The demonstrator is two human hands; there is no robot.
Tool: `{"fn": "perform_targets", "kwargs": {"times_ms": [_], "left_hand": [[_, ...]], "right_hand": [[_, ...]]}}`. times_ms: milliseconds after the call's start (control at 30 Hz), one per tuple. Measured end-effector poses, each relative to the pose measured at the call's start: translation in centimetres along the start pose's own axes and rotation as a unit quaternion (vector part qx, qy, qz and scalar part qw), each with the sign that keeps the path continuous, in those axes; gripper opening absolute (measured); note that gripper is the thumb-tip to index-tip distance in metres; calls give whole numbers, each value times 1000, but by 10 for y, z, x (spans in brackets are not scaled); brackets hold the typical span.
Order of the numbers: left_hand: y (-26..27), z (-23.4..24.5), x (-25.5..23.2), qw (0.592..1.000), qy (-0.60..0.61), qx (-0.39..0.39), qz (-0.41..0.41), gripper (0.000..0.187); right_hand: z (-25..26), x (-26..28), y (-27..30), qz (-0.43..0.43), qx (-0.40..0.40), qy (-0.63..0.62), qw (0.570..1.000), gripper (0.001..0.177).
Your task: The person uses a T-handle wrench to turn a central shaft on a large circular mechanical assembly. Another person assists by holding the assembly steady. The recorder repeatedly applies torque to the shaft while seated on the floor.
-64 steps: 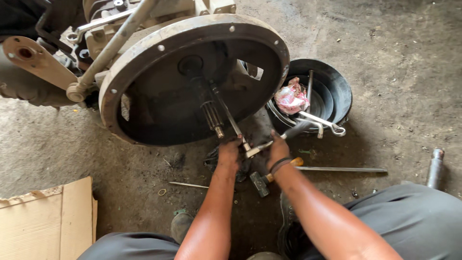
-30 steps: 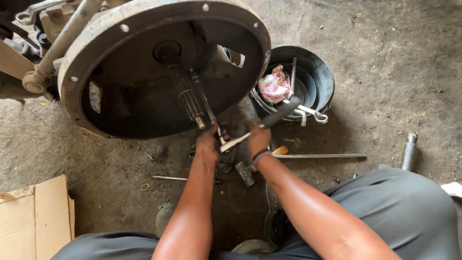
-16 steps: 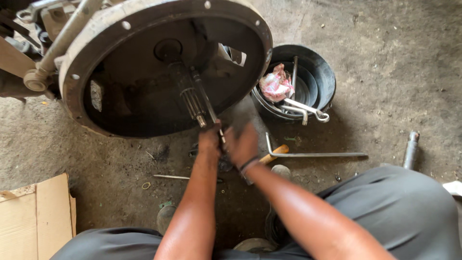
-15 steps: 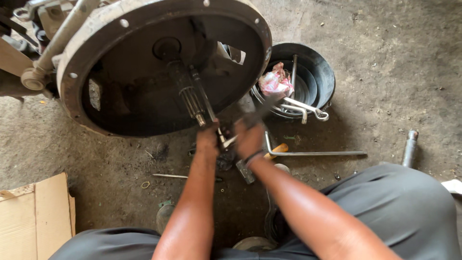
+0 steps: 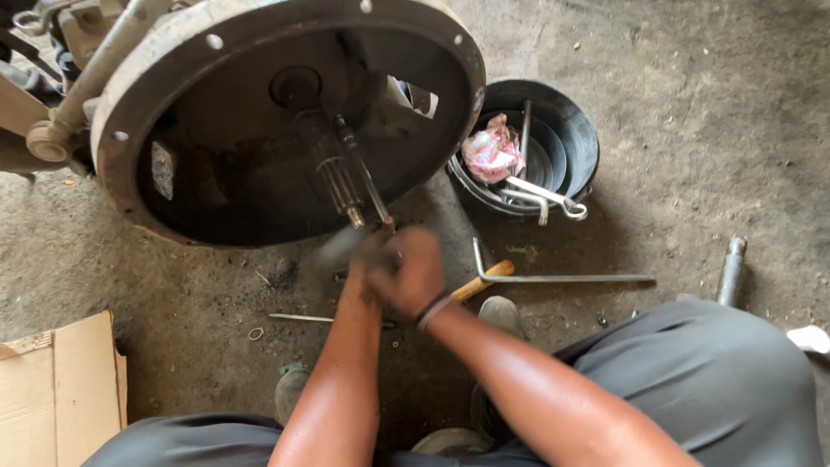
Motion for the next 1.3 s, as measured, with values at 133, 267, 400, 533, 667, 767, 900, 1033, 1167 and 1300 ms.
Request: {"fn": "perform_targets", "kwargs": {"times_ms": [133, 267, 400, 533, 667, 767, 900, 1033, 1167, 1300], "left_hand": [[8, -19, 0, 780, 547, -128, 275, 19], [-2, -18, -27, 778, 565, -128, 243, 14], [15, -10, -6, 841, 465, -156, 231, 22], [14, -14, 14, 845, 462, -176, 206, 30], [51, -39, 40, 788, 573, -164, 157, 38], [76, -69, 53, 739, 643, -150, 132, 44], [95, -83, 68, 706, 684, -149, 107, 52], [103, -69, 46, 714, 672, -187, 64, 51], [116, -56, -11, 672, 695, -213, 142, 49], [127, -41, -57, 728, 618, -159, 252, 45]], "right_hand": [[3, -115, 1, -451, -77, -245, 855, 23], [-1, -138, -1, -435, -84, -202, 873, 28], [-18, -48, 14, -183, 120, 44, 975, 25], [-9, 44, -1, 44, 170, 165, 971, 24], [-10, 51, -14, -22, 354, 112, 928, 23], [-17, 35, -15, -29, 496, 199, 845, 31], [-26, 49, -9, 9, 518, 214, 828, 26], [-24, 72, -6, -23, 546, 244, 801, 29], [-20, 88, -21, -7, 525, 201, 827, 28], [-33, 79, -26, -13, 506, 171, 846, 30]]}}
Point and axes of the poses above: each hand's wrist, its own y-axis away from the middle knuckle, its own z-axis out of the back of the hand, x = y × z, the point moved 5 cm from there along -y, towards the middle knuckle, and after that the axes turned 12 degrees about -z, right-handed, at the moved point
